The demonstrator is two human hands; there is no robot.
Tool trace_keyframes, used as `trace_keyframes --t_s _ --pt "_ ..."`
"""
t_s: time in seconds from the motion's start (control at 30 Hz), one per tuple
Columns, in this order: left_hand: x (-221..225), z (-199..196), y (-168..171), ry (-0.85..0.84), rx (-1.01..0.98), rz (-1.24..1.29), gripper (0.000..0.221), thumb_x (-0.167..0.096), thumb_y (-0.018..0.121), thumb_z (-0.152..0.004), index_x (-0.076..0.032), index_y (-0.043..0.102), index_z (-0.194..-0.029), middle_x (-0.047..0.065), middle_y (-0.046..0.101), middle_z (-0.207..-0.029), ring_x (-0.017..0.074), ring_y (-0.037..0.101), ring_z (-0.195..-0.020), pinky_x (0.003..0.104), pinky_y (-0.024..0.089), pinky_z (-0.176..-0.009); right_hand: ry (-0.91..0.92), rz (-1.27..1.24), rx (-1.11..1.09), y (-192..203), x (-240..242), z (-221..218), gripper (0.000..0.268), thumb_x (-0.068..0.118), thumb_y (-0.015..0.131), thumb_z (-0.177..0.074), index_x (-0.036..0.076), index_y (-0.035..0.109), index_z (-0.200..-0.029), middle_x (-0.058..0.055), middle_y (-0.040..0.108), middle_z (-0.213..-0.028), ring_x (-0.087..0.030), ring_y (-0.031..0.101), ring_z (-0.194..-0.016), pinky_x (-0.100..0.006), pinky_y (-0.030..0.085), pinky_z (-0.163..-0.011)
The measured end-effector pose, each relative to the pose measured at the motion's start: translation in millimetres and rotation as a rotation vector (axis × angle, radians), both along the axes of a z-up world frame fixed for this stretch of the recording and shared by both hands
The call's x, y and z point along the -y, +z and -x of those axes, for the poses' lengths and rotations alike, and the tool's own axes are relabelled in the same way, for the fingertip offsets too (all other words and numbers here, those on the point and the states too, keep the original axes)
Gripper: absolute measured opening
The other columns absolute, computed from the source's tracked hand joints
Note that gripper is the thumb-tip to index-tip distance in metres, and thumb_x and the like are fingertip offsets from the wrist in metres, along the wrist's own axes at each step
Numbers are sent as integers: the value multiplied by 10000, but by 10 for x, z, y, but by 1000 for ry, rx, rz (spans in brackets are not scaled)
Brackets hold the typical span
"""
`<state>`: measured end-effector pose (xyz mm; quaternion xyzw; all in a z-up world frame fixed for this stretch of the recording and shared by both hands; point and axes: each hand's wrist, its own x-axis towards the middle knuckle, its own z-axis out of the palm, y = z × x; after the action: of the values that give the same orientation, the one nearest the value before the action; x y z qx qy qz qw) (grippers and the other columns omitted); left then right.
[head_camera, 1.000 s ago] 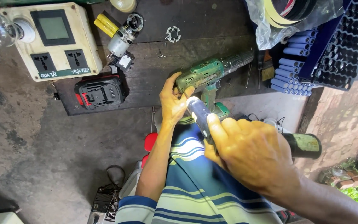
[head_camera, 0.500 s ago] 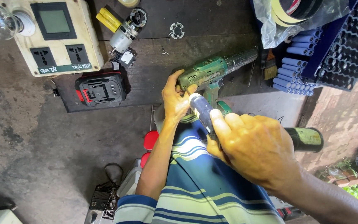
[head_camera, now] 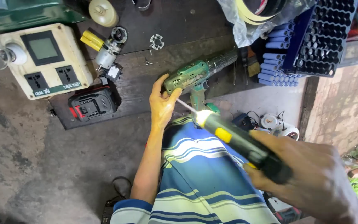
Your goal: Disassembling a cordless drill, inspecting its internal components, and testing its torque and functionality on a workbench.
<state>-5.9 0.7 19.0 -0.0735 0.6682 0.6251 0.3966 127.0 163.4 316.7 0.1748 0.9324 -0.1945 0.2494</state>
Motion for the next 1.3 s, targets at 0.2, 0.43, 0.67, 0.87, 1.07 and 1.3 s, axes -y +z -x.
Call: trace_keyframes --t_s 0.2,0.43,0.67,0.87,1.07,1.3 --pt "91 -331 206 42 -61 144 778 -286 709 -828 -108 427 -1530 66 634 -1287 58 582 -717 229 496 -702 -304 -66 -215 -434 -48 -899 655 368 885 -687 68 715 -1244 -88 805 -976 -123 742 -625 -292 645 -592" --pt "135 -987 -88 -188 41 131 572 -346 775 -803 -100 601 -1290 110 675 -1247 212 656 -1131 353 524 -980 -722 23 -175 -857 243 -1288 604 270 900 -693 74 728 -1238 -89 760 -947 -118 688 -720 -256 612 -668" --pt "-101 -865 -148 -450 72 -55 733 -483 744 -767 -111 574 -1375 114 673 -1359 228 632 -1225 394 475 -1050 -708 93 -248 -1011 311 -1468 549 275 856 -762 66 700 -1245 -60 774 -924 -81 668 -650 -209 613 -617" --pt "-93 -933 -149 -286 45 100 338 -400 627 -895 -121 692 -1073 21 701 -1031 146 608 -969 338 469 -899 -589 95 -223 -1055 335 -1423 600 289 861 -762 60 658 -1278 -118 775 -963 -139 724 -673 -248 641 -588" --pt "-78 -955 -170 -247 -2 95 410 -433 582 -970 -97 696 -1177 35 730 -1126 129 605 -1050 323 469 -948 -473 83 -328 -1105 387 -1304 558 281 859 -798 16 659 -1246 -79 742 -847 -122 668 -599 -238 597 -527" --pt "-138 -947 -135 -236 26 184 419 -464 603 -938 -110 722 -1126 44 751 -1075 155 647 -1009 332 490 -926 -443 -7 -307 -1021 369 -1185 500 275 841 -818 33 681 -1225 -82 736 -870 -156 670 -656 -305 565 -546"
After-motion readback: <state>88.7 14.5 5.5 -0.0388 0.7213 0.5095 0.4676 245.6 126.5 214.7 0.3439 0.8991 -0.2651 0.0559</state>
